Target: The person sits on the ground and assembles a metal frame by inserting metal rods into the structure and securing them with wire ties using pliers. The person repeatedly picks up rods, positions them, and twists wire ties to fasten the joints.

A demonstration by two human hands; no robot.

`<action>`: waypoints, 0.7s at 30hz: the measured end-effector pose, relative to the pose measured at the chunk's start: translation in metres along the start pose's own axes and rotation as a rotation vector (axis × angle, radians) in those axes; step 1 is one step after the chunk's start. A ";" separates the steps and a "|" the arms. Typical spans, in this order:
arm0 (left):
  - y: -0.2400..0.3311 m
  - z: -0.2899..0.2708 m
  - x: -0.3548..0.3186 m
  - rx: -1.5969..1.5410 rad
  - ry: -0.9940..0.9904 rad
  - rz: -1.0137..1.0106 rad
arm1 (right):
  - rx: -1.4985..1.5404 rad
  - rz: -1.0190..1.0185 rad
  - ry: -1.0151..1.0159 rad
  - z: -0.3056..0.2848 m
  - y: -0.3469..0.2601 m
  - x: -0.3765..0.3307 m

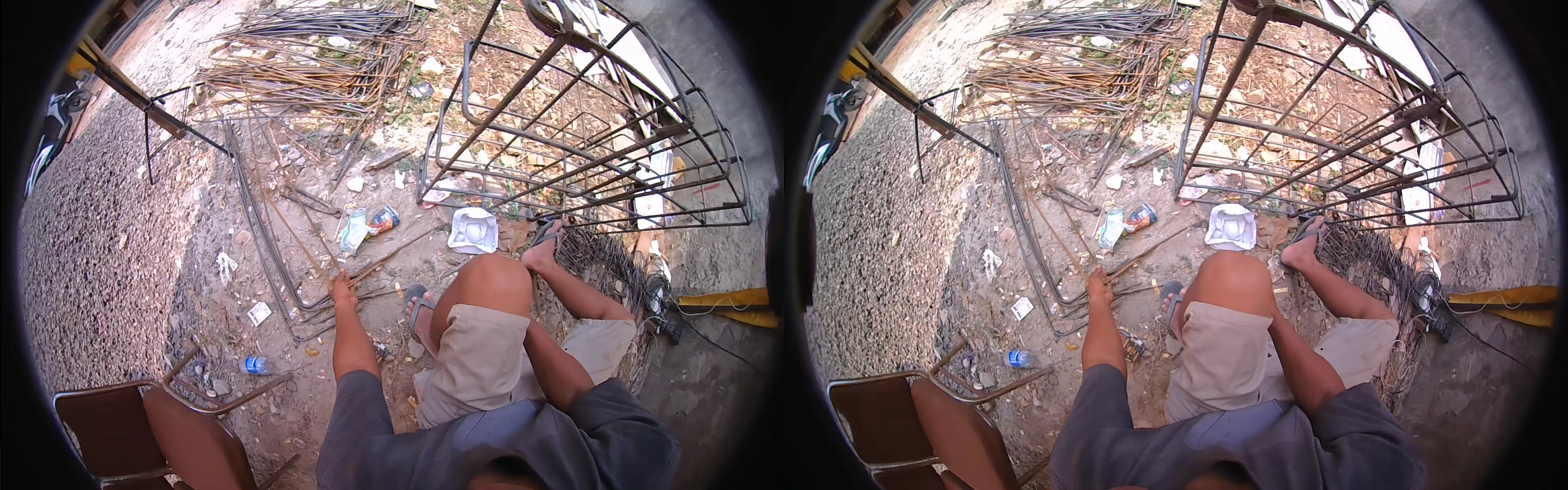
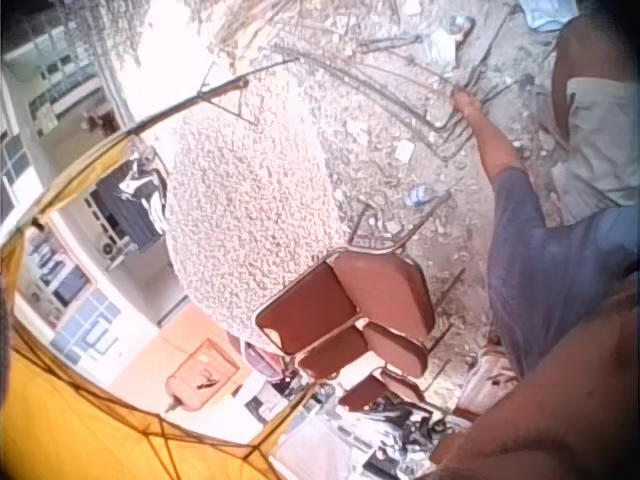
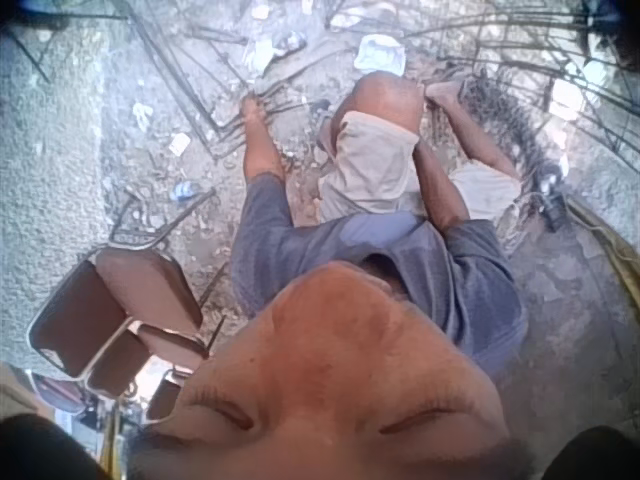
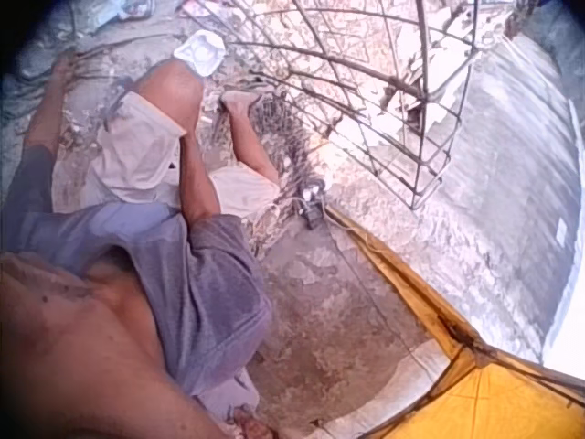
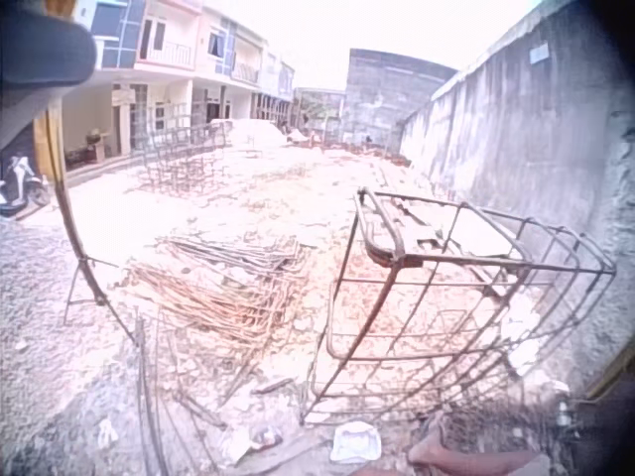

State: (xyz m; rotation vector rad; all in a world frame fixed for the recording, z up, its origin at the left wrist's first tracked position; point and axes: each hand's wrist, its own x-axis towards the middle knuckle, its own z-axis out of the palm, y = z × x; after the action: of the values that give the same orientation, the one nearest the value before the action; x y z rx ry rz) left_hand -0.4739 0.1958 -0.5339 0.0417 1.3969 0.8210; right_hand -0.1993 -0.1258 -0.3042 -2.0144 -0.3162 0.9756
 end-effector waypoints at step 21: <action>0.051 0.041 -0.099 -0.212 -0.671 -0.036 | 0.036 -0.136 0.099 -0.018 0.002 0.014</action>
State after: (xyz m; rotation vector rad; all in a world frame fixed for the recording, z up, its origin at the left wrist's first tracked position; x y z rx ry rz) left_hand -0.4579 0.1986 -0.4162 0.1161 0.6756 0.8207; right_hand -0.1772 -0.1301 -0.3070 -1.9735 -0.3738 0.7888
